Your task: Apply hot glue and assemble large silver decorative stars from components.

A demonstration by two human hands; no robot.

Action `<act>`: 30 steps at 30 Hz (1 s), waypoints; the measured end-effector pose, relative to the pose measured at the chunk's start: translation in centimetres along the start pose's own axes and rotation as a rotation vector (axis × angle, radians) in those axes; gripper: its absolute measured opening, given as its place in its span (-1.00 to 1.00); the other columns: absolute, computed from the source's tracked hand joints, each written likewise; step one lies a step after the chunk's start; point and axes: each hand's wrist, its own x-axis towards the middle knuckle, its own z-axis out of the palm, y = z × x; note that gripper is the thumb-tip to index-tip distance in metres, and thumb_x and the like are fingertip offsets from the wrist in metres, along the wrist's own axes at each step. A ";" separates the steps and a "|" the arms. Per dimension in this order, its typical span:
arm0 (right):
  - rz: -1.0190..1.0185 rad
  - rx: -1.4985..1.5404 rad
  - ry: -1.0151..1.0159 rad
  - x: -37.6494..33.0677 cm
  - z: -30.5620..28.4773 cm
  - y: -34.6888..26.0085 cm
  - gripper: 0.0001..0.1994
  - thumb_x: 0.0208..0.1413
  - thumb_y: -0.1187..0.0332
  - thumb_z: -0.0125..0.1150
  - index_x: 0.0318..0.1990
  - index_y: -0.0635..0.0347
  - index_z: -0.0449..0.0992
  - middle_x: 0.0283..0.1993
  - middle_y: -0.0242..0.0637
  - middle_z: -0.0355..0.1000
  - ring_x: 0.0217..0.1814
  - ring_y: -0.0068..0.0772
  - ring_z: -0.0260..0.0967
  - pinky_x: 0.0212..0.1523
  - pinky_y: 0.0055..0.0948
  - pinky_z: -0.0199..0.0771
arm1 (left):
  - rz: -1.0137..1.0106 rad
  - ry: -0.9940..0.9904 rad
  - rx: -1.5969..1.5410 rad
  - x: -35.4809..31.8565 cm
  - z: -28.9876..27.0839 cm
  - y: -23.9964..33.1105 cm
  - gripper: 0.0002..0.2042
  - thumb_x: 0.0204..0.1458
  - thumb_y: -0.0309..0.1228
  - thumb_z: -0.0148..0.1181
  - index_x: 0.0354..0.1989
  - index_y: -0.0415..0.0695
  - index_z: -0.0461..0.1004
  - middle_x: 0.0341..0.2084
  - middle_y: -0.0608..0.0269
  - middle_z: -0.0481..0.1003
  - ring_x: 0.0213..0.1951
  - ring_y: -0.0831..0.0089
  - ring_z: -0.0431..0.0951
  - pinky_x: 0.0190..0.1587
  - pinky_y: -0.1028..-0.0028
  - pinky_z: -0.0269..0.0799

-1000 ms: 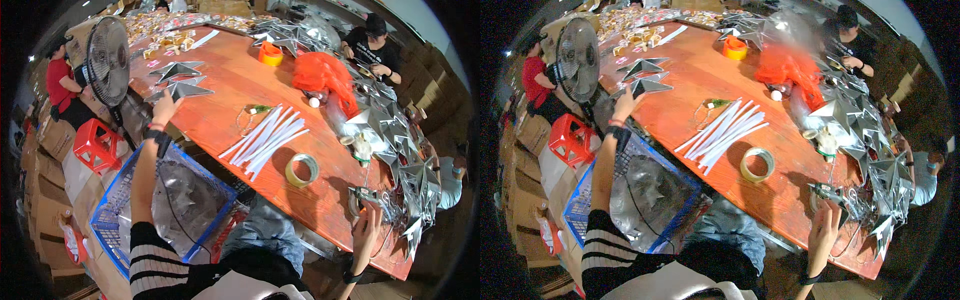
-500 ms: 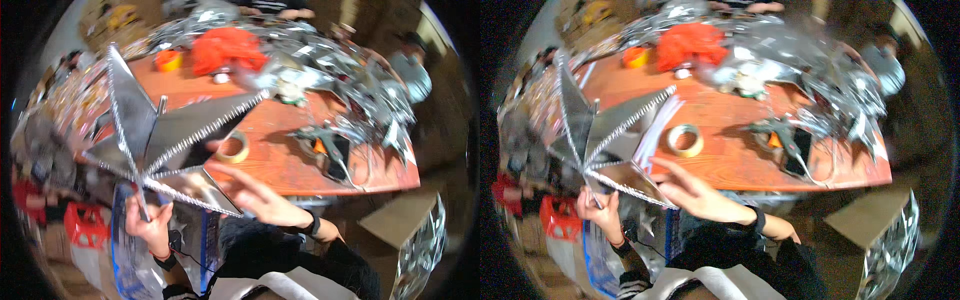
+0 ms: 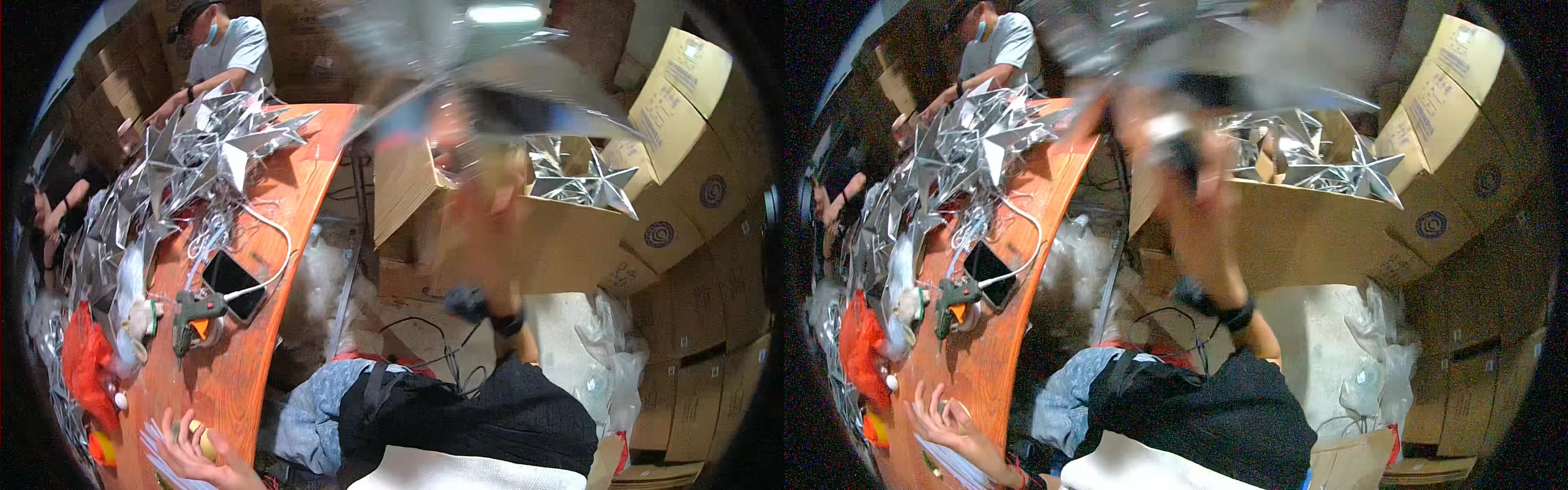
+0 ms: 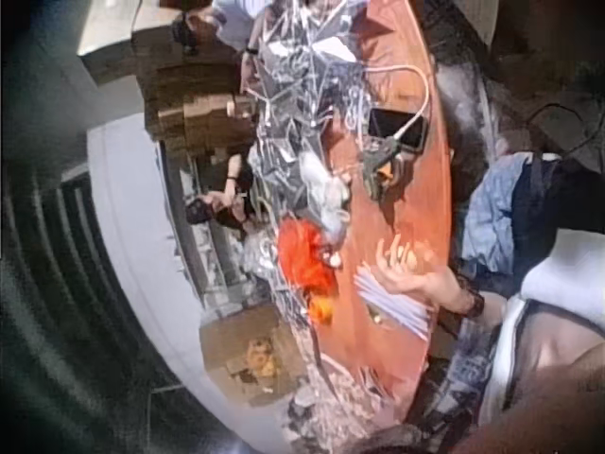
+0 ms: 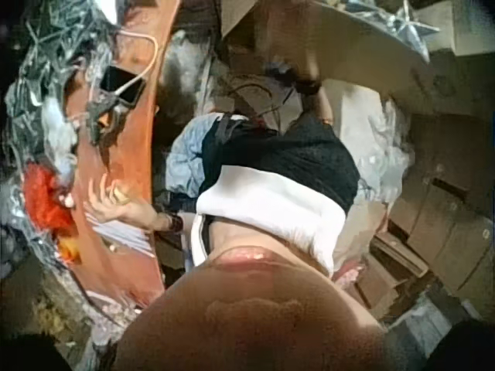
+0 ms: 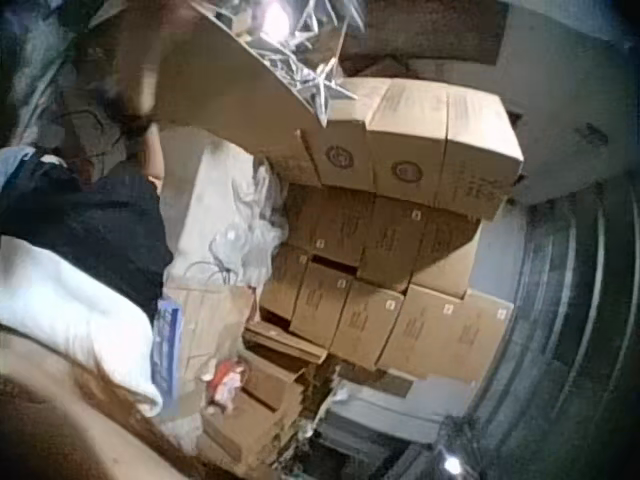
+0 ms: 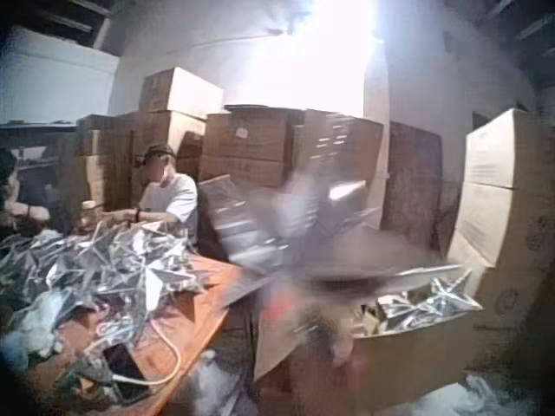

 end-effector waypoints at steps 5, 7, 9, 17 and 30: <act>-0.910 -0.971 0.645 9.3 -13.7 -8.6 -0.43 0.00 0.23 0.19 0.15 0.18 0.15 -0.18 -0.16 0.37 -0.46 -0.56 0.25 -0.39 -0.58 0.34 | 0.033 0.017 0.091 1.2 0.2 -1.7 -0.43 0.10 -0.33 -0.06 0.22 -0.20 -0.14 0.07 0.02 0.19 -0.10 0.22 0.36 -0.07 0.29 0.27; -0.755 -1.090 0.649 13.9 -15.7 -10.3 -0.43 -0.02 0.17 0.21 0.12 0.18 0.19 -0.04 -0.03 0.33 -0.21 -0.24 0.34 -0.17 -0.40 0.33 | 0.055 0.055 0.080 1.0 -1.2 -3.0 -0.48 0.11 -0.37 -0.08 0.21 -0.21 -0.09 0.05 0.04 0.22 -0.11 0.24 0.37 -0.08 0.29 0.29; -0.737 -1.140 0.623 17.9 -22.4 -12.0 -0.42 -0.03 0.13 0.21 0.13 0.13 0.20 0.02 0.01 0.30 -0.10 -0.12 0.35 -0.10 -0.30 0.32 | -0.044 0.090 0.088 1.0 -2.1 -4.5 -0.52 0.12 -0.38 -0.10 0.19 -0.24 -0.03 0.02 0.05 0.26 -0.13 0.25 0.37 -0.09 0.31 0.30; 0.149 -2.030 0.733 26.7 -32.4 -9.5 -0.59 -0.01 -0.02 0.01 -0.10 0.01 0.45 -0.09 -0.11 0.41 0.02 -0.06 0.33 -0.02 -0.19 0.31 | 0.138 0.240 0.327 0.4 -3.0 -2.4 -0.62 0.12 -0.38 -0.03 0.06 -0.29 0.13 -0.07 -0.06 0.32 -0.09 0.15 0.40 -0.07 0.32 0.36; -0.364 -0.849 -0.697 2.6 5.0 -1.8 -0.87 -0.05 0.60 0.06 -0.30 0.30 0.45 -0.32 -0.17 0.45 -0.35 -0.33 0.40 -0.34 -0.51 0.39 | -0.350 0.602 0.621 -6.7 -16.2 -10.3 -0.66 0.15 -0.35 -0.15 -0.01 -0.34 0.30 -0.19 0.01 0.40 -0.10 0.25 0.38 -0.06 0.38 0.30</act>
